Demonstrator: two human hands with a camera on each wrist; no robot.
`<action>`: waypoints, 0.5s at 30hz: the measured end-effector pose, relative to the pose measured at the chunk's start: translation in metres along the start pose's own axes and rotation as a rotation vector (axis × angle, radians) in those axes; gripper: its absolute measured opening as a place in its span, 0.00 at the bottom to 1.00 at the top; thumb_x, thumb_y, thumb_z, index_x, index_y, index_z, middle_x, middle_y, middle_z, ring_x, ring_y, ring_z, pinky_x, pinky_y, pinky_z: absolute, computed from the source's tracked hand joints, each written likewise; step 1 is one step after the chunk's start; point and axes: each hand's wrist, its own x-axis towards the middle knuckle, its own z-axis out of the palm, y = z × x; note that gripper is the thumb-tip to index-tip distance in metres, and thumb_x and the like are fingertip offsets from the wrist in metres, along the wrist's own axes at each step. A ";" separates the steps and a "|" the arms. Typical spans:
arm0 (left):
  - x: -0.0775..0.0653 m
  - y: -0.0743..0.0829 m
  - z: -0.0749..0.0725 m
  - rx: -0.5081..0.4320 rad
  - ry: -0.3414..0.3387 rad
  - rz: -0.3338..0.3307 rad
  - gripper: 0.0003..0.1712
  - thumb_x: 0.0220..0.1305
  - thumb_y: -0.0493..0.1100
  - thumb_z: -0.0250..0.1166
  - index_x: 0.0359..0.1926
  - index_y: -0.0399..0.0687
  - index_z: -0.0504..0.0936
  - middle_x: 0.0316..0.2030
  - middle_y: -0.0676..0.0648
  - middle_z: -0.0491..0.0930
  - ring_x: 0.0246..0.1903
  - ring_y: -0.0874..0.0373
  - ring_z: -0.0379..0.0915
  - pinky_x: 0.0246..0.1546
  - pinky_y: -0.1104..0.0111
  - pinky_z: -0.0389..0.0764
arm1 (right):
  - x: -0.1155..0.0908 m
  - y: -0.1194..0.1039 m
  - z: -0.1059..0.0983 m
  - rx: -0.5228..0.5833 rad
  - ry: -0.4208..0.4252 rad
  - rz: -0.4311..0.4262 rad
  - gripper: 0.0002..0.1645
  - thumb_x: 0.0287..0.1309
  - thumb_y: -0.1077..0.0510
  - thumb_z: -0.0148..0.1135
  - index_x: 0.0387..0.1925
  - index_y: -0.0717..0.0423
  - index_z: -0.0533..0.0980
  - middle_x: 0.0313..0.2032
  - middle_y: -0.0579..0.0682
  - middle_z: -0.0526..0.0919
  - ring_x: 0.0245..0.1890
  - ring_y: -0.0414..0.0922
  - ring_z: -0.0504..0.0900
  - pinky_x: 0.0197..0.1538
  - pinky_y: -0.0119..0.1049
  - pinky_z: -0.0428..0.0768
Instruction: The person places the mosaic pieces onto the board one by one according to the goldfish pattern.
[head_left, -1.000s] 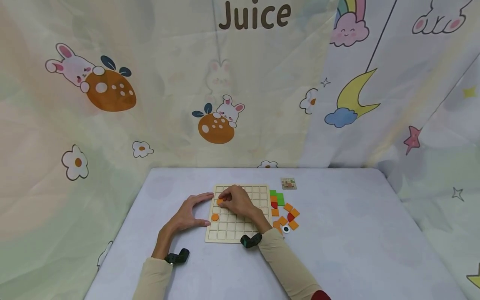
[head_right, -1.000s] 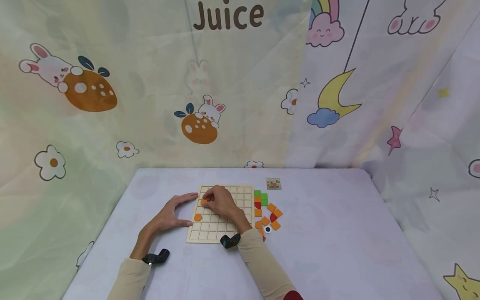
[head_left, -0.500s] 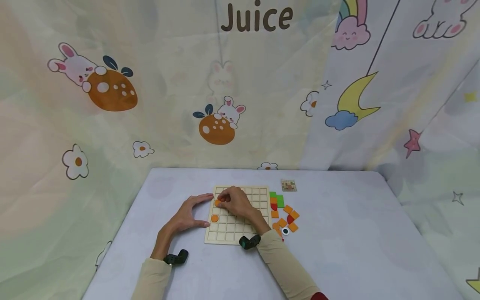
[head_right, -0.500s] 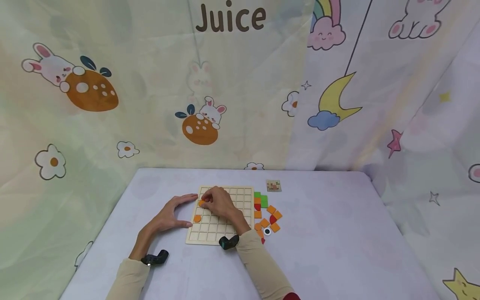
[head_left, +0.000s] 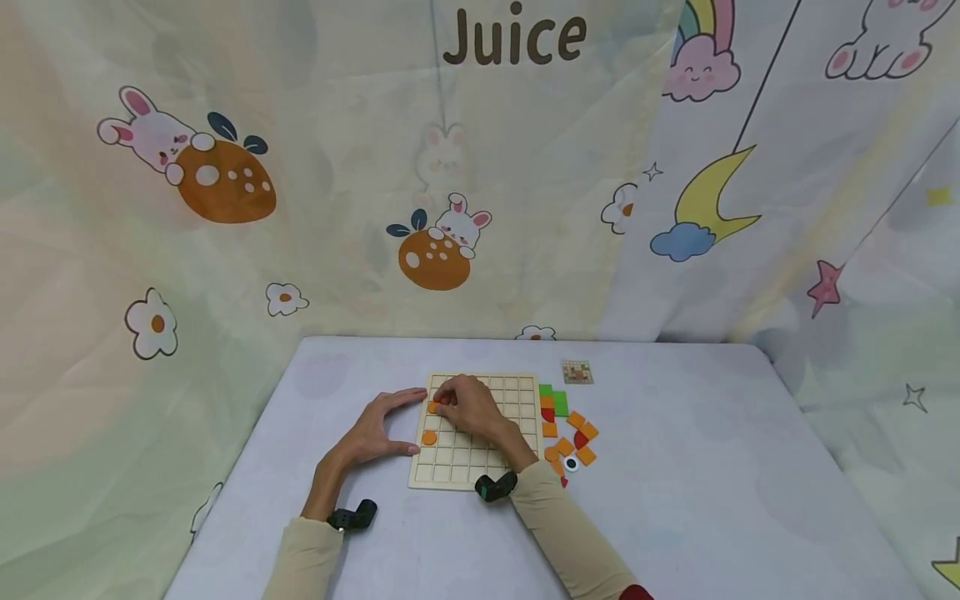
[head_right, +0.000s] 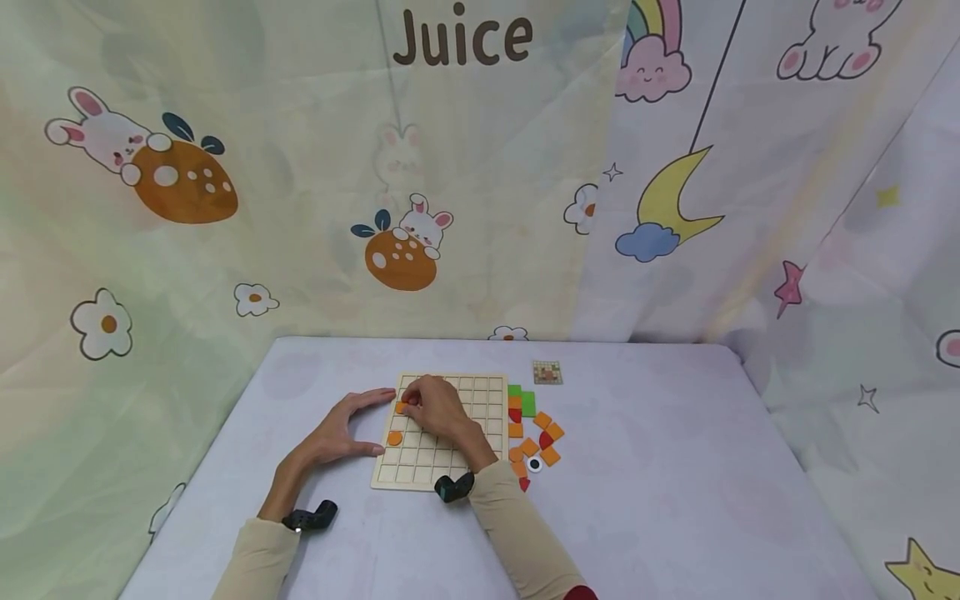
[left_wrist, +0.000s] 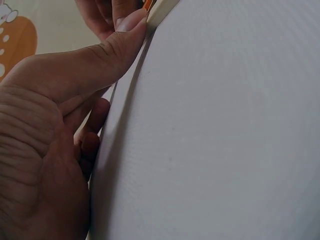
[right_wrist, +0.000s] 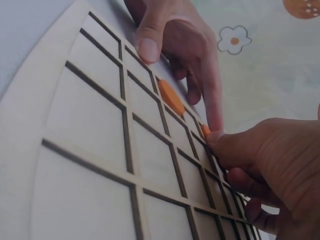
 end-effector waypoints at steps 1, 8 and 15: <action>0.000 0.000 0.000 -0.004 0.000 -0.003 0.56 0.47 0.52 0.90 0.77 0.50 0.77 0.79 0.45 0.73 0.74 0.39 0.70 0.73 0.34 0.68 | 0.000 0.000 -0.001 0.006 0.002 0.000 0.07 0.67 0.61 0.75 0.44 0.58 0.91 0.34 0.47 0.90 0.31 0.36 0.80 0.38 0.30 0.79; 0.000 0.001 0.002 -0.006 -0.011 -0.027 0.56 0.47 0.53 0.90 0.77 0.52 0.77 0.79 0.45 0.73 0.74 0.39 0.69 0.74 0.34 0.68 | -0.003 0.002 -0.019 0.097 0.044 -0.013 0.11 0.66 0.63 0.76 0.48 0.64 0.90 0.37 0.52 0.92 0.36 0.41 0.85 0.41 0.30 0.81; 0.001 0.002 0.001 -0.011 -0.011 -0.044 0.57 0.47 0.53 0.90 0.78 0.53 0.76 0.80 0.46 0.72 0.75 0.39 0.68 0.75 0.32 0.66 | -0.007 0.008 -0.049 0.105 0.064 -0.024 0.13 0.64 0.63 0.78 0.47 0.67 0.90 0.38 0.56 0.92 0.37 0.48 0.87 0.41 0.32 0.84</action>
